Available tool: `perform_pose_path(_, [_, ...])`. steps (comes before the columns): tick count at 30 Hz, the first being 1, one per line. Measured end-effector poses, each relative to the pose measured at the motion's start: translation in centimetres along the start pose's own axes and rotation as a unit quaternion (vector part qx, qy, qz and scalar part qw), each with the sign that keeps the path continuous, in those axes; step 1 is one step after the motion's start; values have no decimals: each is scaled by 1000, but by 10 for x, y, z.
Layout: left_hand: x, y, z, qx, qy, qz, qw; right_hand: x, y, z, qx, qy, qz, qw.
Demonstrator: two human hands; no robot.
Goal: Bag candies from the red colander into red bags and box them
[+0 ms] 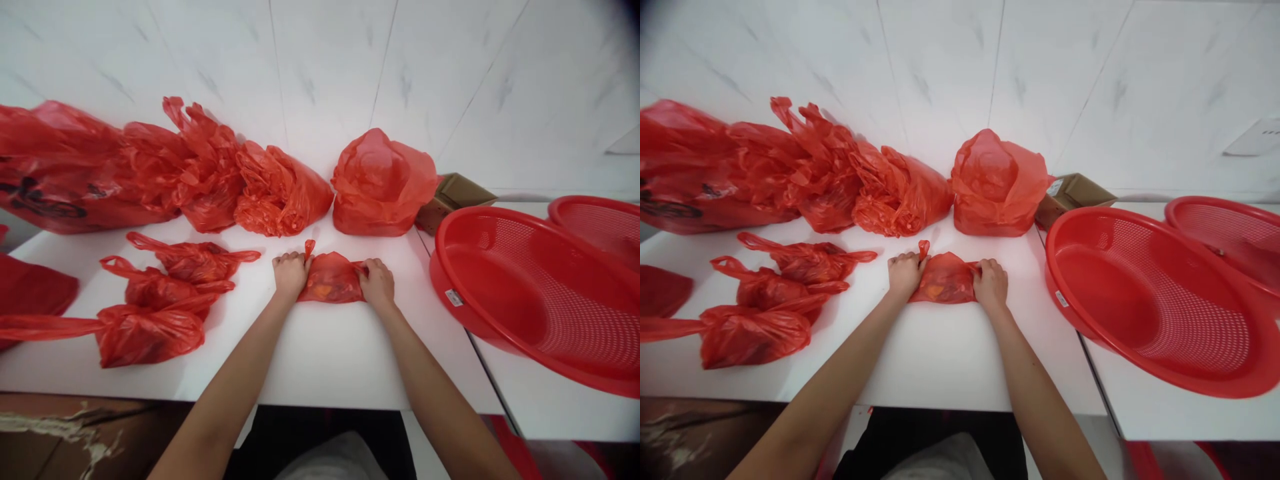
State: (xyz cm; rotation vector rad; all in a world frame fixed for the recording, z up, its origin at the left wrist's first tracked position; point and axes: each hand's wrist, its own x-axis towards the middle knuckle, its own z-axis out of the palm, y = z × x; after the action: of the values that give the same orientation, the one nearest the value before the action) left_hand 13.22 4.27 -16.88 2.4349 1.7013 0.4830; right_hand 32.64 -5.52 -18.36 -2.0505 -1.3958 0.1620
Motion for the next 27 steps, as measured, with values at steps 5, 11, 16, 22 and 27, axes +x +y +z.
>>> perform_pose_path(5, [-2, 0, -3, -53, 8, -20, 998, 0, 2, -4, 85, -9, 5, 996])
perform_pose_path(11, [-13, -12, -17, -198, -10, -74, 977, -2, 13, -23, 281, -85, -9, 956])
perform_pose_path(16, [-38, -18, -32, -343, 0, -90, 935, 2, 20, -28, 424, -86, 31, 901])
perform_pose_path(22, [-70, -9, -57, -446, 97, -124, 881, 13, 15, -14, 512, -47, 78, 854])
perform_pose_path(27, [-104, -1, -62, -480, 128, -189, 847, 13, 16, -7, 538, -17, 103, 836])
